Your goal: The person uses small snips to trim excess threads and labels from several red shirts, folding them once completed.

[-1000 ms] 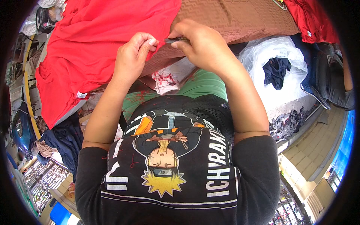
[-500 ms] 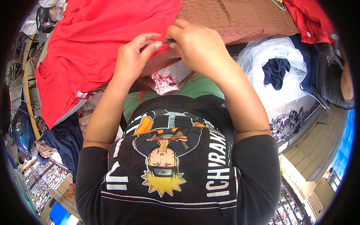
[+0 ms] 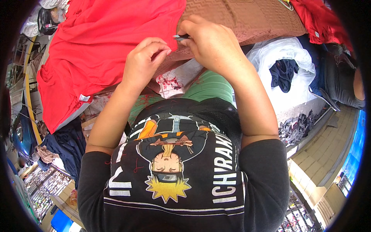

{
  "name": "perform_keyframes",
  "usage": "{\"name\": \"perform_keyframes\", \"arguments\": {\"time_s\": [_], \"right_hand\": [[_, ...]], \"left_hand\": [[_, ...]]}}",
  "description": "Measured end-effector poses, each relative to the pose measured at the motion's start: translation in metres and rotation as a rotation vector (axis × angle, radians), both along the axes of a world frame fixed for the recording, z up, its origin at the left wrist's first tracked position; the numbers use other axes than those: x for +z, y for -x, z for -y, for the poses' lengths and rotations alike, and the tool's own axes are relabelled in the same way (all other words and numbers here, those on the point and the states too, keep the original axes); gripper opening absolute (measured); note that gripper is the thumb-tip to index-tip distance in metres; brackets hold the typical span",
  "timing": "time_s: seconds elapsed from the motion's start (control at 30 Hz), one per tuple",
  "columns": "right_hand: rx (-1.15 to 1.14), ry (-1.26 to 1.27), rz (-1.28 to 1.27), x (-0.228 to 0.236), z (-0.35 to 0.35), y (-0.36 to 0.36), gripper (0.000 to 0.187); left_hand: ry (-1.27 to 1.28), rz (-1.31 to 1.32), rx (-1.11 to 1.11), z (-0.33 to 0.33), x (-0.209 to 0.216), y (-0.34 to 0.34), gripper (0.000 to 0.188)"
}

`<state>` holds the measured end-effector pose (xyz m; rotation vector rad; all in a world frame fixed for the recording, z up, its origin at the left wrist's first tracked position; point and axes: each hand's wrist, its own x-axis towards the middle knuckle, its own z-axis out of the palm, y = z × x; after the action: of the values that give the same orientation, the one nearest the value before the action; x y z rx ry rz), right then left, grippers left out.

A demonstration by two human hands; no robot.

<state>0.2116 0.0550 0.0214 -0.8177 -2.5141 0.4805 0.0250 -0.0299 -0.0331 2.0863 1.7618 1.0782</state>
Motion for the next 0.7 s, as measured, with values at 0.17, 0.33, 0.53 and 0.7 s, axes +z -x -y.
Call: {"name": "perform_keyframes", "arguments": {"time_s": [0.17, 0.33, 0.53, 0.7], "right_hand": [[0.067, 0.016, 0.02, -0.002, -0.003, 0.001, 0.016], [0.091, 0.027, 0.079, -0.004, -0.002, 0.005, 0.017], [0.1, 0.069, 0.09, -0.014, -0.002, 0.012, 0.015], [0.118, 0.059, 0.147, -0.013, -0.001, 0.017, 0.014]], "left_hand": [[0.291, 0.042, -0.05, -0.011, 0.013, 0.012, 0.011], [0.368, 0.108, -0.098, -0.017, 0.015, 0.02, 0.011], [0.371, 0.103, -0.093, -0.018, 0.014, 0.019, 0.011], [0.322, 0.161, -0.085, -0.016, 0.011, 0.018, 0.012]]}}
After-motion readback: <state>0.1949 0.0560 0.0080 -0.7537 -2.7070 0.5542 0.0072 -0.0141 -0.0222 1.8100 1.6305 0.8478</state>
